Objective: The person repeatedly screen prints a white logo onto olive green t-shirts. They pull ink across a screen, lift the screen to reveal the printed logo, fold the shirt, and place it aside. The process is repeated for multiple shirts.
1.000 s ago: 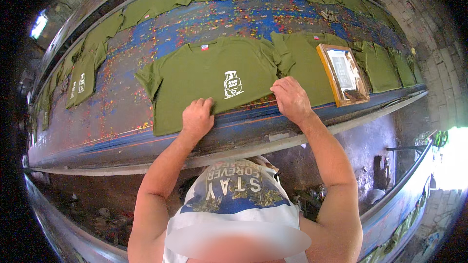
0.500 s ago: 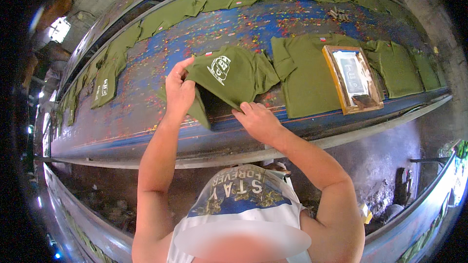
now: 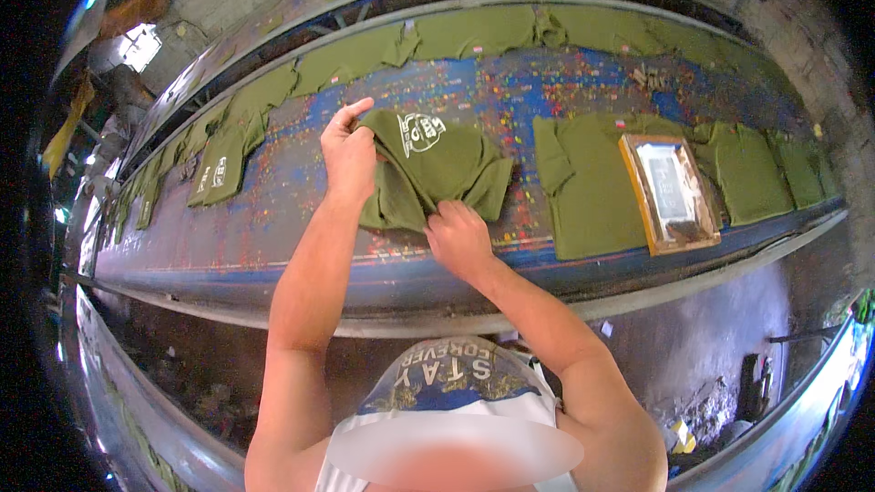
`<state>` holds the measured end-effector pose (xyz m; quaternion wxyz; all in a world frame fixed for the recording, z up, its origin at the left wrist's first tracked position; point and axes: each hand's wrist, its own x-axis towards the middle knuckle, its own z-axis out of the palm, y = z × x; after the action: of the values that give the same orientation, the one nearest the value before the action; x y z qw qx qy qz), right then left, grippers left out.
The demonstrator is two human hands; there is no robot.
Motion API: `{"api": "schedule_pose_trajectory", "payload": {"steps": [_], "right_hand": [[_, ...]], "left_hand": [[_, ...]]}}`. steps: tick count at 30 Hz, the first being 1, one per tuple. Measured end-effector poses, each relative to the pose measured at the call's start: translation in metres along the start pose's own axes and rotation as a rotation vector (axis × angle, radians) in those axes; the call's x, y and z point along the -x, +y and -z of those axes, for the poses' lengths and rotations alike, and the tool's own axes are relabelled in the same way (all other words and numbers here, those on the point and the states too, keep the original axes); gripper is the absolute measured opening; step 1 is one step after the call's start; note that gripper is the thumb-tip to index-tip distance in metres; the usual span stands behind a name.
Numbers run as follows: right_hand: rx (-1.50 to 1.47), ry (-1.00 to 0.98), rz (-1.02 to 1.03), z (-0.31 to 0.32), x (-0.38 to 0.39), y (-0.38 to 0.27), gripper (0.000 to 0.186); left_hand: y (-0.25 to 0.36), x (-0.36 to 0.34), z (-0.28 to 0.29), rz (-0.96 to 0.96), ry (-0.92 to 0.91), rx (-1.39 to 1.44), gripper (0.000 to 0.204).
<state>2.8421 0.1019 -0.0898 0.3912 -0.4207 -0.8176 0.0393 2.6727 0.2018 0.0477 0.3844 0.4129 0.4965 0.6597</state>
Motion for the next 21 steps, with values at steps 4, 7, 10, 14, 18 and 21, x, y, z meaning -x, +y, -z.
{"api": "schedule_pose_trajectory", "payload": {"steps": [4,7,10,14,18,21], "right_hand": [[-0.156,0.081,0.142,0.036,-0.038,-0.002,0.023],[-0.154,0.155,0.261,0.079,-0.081,-0.006,0.026],[-0.099,0.197,0.374,0.119,-0.123,-0.012,0.033],[-0.081,0.225,0.379,0.154,-0.155,-0.023,0.037],[-0.04,0.18,0.398,0.176,-0.171,-0.026,0.043],[-0.08,0.019,0.206,0.18,-0.185,-0.019,0.033]], "left_hand": [[0.04,-0.049,0.053,-0.186,0.012,-0.208,0.032],[0.08,-0.078,0.095,-0.271,-0.037,-0.44,0.031],[0.117,-0.094,0.126,-0.262,-0.332,-0.569,0.027],[0.148,-0.1,0.154,-0.06,-0.563,-0.664,0.012],[0.154,-0.1,0.167,0.015,-0.837,-0.612,0.012],[0.142,-0.108,0.166,0.086,-0.936,-0.638,0.013]]}}
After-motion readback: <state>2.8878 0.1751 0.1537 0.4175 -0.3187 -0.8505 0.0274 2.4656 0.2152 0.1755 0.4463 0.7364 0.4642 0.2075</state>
